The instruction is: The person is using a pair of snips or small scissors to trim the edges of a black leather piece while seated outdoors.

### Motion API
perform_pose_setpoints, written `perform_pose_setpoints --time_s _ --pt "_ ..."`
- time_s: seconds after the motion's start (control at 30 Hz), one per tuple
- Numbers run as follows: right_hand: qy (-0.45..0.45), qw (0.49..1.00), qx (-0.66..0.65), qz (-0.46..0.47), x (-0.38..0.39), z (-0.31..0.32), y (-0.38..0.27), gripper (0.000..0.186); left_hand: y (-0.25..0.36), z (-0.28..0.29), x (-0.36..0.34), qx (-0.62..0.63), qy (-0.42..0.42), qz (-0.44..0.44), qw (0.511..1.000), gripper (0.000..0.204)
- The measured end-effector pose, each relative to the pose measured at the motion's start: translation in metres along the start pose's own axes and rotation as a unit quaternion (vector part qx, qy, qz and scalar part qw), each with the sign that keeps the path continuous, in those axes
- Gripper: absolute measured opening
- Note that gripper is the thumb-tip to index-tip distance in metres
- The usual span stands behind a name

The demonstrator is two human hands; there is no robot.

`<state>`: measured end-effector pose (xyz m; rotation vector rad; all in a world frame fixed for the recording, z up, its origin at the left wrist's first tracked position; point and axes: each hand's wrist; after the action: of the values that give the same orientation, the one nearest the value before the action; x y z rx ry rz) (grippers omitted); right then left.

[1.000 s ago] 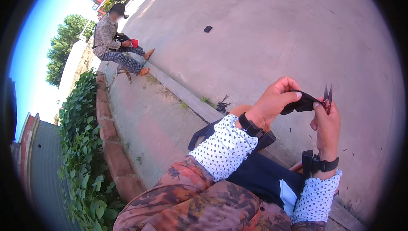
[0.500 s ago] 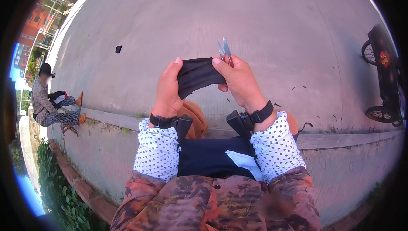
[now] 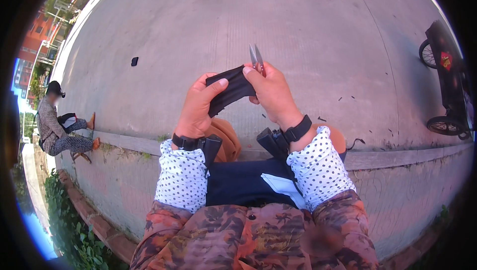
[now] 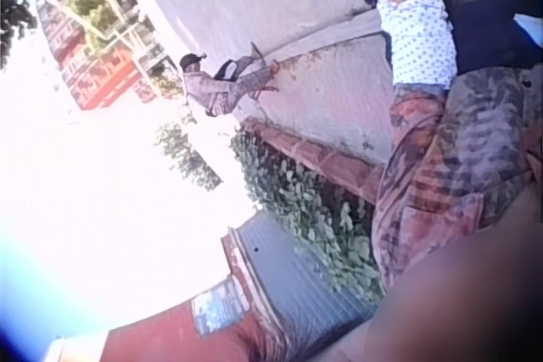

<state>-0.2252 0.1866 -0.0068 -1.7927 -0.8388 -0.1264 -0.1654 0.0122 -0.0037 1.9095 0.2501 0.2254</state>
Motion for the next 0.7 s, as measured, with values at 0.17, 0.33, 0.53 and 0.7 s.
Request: perform_pose_setpoints --time_s 0.17,0.33,0.53,0.7 --pt "0.002 0.999 0.033 -0.011 0.003 -0.007 -0.002 0.021 0.001 -0.001 -0.002 0.031 0.036 0.006 0.999 0.016" --pt "0.007 0.999 0.037 -0.006 0.000 -0.006 0.001 0.019 0.000 -0.005 -0.002 0.018 0.072 -0.004 0.997 0.018" --pt "0.010 1.000 -0.005 -0.014 0.000 -0.008 0.004 0.020 0.003 -0.007 -0.003 0.039 0.079 0.010 0.996 0.020" --pt "-0.003 1.000 -0.012 -0.010 0.000 -0.011 0.008 0.019 -0.003 -0.002 -0.003 0.048 0.050 0.003 0.998 0.023"
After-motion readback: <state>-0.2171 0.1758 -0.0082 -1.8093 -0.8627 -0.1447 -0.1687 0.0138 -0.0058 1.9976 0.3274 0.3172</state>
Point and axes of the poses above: each hand's wrist, its own x-axis away from the middle knuckle, its own z-axis out of the back of the hand, y = z × x, and after that the axes turned 15 degrees about -z, right-handed
